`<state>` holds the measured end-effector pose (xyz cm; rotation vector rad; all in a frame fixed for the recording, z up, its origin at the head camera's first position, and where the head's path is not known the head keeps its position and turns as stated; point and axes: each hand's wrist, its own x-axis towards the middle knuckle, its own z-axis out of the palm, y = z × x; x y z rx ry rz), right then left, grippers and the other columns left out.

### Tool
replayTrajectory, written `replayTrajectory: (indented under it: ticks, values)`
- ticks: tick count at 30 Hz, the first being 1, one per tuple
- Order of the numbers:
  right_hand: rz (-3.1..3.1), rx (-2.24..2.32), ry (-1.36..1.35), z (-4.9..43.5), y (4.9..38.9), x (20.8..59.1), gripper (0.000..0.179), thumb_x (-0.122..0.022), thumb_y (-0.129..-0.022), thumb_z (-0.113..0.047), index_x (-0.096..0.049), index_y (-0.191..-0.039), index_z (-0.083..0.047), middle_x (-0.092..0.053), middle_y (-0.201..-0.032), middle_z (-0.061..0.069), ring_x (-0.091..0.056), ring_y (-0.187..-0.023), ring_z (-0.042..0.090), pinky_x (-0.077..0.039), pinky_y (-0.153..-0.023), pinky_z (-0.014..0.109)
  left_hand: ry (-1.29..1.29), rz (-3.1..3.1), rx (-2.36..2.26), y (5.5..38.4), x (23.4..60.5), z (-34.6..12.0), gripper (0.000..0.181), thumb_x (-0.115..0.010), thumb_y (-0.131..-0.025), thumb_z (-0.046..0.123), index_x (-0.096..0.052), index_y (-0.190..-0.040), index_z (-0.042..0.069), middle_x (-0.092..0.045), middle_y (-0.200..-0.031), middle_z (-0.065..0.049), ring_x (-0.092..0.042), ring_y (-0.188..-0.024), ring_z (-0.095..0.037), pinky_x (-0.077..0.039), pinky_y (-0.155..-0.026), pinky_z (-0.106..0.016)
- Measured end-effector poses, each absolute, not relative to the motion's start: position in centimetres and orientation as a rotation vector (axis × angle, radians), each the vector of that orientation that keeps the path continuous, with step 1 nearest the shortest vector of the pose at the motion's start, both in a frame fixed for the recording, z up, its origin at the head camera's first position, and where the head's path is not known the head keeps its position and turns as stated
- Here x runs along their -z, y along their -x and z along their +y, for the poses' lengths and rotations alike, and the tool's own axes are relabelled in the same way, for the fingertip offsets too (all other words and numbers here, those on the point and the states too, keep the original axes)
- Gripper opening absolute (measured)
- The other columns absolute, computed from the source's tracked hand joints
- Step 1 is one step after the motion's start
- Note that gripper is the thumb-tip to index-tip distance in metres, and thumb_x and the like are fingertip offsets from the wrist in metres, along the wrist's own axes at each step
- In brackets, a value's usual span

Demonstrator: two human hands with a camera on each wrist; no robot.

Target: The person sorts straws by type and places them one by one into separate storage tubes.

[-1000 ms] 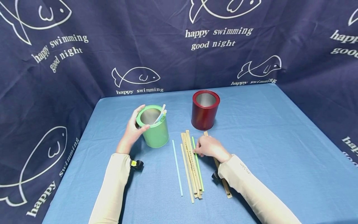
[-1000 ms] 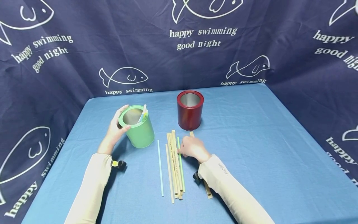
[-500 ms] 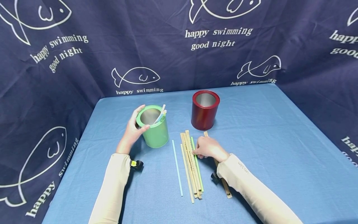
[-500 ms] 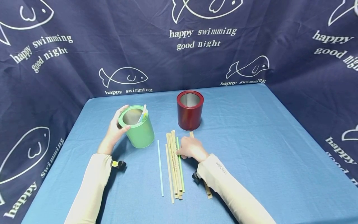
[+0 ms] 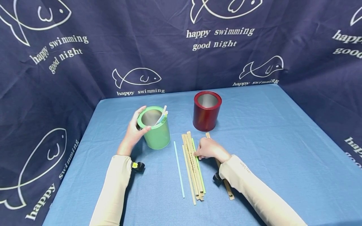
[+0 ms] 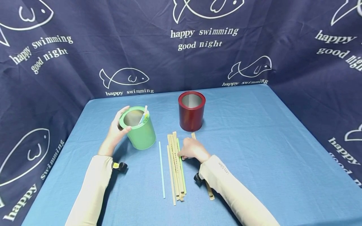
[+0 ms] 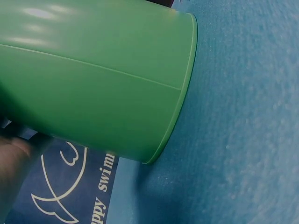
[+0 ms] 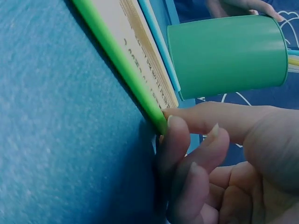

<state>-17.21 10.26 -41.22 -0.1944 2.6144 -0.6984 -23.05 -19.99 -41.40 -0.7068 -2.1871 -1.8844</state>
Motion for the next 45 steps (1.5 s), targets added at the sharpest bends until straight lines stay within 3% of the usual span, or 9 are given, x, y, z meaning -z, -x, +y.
replayTrajectory:
  ticks: [9, 16, 23, 39, 45]
  values:
    - [2.593, 0.775, 0.191, 10.3, 17.2, 41.7, 0.024, -0.071, -0.081, -0.018, -0.068, -0.059, -0.010, -0.060, -0.051, -0.004, -0.050, -0.047, 0.006, -0.043, -0.049, 0.018, 0.702, -2.202, 1.872, 22.9, 41.4, -20.1, 0.083, -0.068, -0.076, 0.010, -0.030, -0.150, 0.006, -0.038, -0.149, -0.021, -0.050, -0.113, -0.007, -0.043, -0.095, -0.013]
    - [2.533, 0.942, 0.189, 10.7, 17.3, 41.8, 0.023, -0.060, -0.081, -0.009, -0.065, -0.058, -0.006, -0.053, -0.049, -0.006, -0.044, -0.046, 0.005, -0.040, -0.048, 0.015, 0.709, -2.193, 1.875, 22.9, 41.4, -20.0, 0.083, -0.067, -0.076, 0.010, -0.030, -0.150, 0.005, -0.037, -0.150, -0.021, -0.050, -0.113, -0.007, -0.043, -0.095, -0.013]
    - [2.441, 1.221, 0.143, 11.2, 17.4, 41.2, 0.017, -0.052, -0.080, -0.006, -0.065, -0.070, 0.000, -0.055, -0.057, -0.003, -0.038, -0.047, 0.004, -0.038, -0.049, 0.016, 0.716, -2.180, 1.883, 22.9, 41.5, -20.0, 0.083, -0.068, -0.076, 0.011, -0.030, -0.150, 0.004, -0.037, -0.150, -0.021, -0.050, -0.113, -0.007, -0.043, -0.095, -0.014]
    - [2.533, 1.488, 0.064, 11.9, 17.6, 39.5, 0.017, -0.056, -0.086, -0.008, -0.061, -0.098, 0.002, -0.058, -0.079, 0.003, -0.055, -0.069, 0.010, -0.058, -0.062, 0.029, 0.713, -2.181, 1.881, 23.1, 41.5, -20.1, 0.082, -0.066, -0.076, 0.008, -0.031, -0.150, 0.005, -0.038, -0.149, -0.021, -0.051, -0.112, -0.008, -0.044, -0.094, -0.014]
    - [2.531, 1.668, 0.067, 12.0, 17.4, 39.1, 0.014, -0.056, -0.090, -0.008, -0.059, -0.099, 0.003, -0.067, -0.095, 0.020, -0.069, -0.078, 0.015, -0.060, -0.073, 0.034, 0.712, -2.182, 1.878, 23.0, 41.4, -20.0, 0.083, -0.065, -0.074, 0.006, -0.031, -0.150, 0.005, -0.038, -0.148, -0.021, -0.051, -0.112, -0.008, -0.044, -0.095, -0.014]
